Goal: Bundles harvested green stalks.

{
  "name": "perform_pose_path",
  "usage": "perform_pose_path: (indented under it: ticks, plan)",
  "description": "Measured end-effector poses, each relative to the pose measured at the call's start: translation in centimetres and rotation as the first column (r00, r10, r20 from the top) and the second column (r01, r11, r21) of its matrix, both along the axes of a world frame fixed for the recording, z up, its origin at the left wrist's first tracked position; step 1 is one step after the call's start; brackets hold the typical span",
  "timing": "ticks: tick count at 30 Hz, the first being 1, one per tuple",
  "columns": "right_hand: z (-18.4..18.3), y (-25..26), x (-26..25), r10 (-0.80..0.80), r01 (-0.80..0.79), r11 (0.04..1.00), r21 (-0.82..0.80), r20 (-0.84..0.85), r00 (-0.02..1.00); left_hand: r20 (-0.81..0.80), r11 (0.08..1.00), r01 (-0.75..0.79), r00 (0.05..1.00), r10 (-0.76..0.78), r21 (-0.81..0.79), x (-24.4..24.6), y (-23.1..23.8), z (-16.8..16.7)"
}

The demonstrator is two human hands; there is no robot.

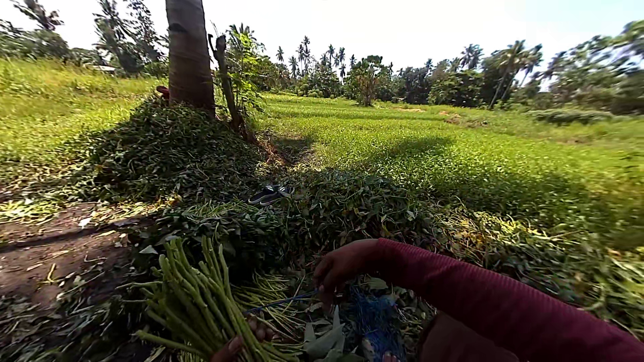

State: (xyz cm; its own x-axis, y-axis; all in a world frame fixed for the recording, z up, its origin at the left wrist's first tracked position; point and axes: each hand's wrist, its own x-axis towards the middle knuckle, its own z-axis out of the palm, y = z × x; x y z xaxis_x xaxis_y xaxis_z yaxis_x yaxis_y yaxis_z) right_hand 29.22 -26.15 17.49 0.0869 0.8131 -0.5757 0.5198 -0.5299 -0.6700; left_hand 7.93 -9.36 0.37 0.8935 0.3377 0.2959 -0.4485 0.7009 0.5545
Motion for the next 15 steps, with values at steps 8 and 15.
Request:
perform_pose_path:
  ticks: [8,15]
  plan:
    - [-0.8,-1.0,0.3,-0.159,0.161,0.987,-0.005,-0.164,0.973,-0.002,1.000,0.000,1.000,0.000,-0.020,-0.3,0.8,-0.2]
    - [-0.7,-1.6,0.0,-0.248,0.244,0.969,-0.048,-0.230,0.941,0.001,0.998,0.026,1.000,-0.026,-0.057,-0.5,0.9,0.1]
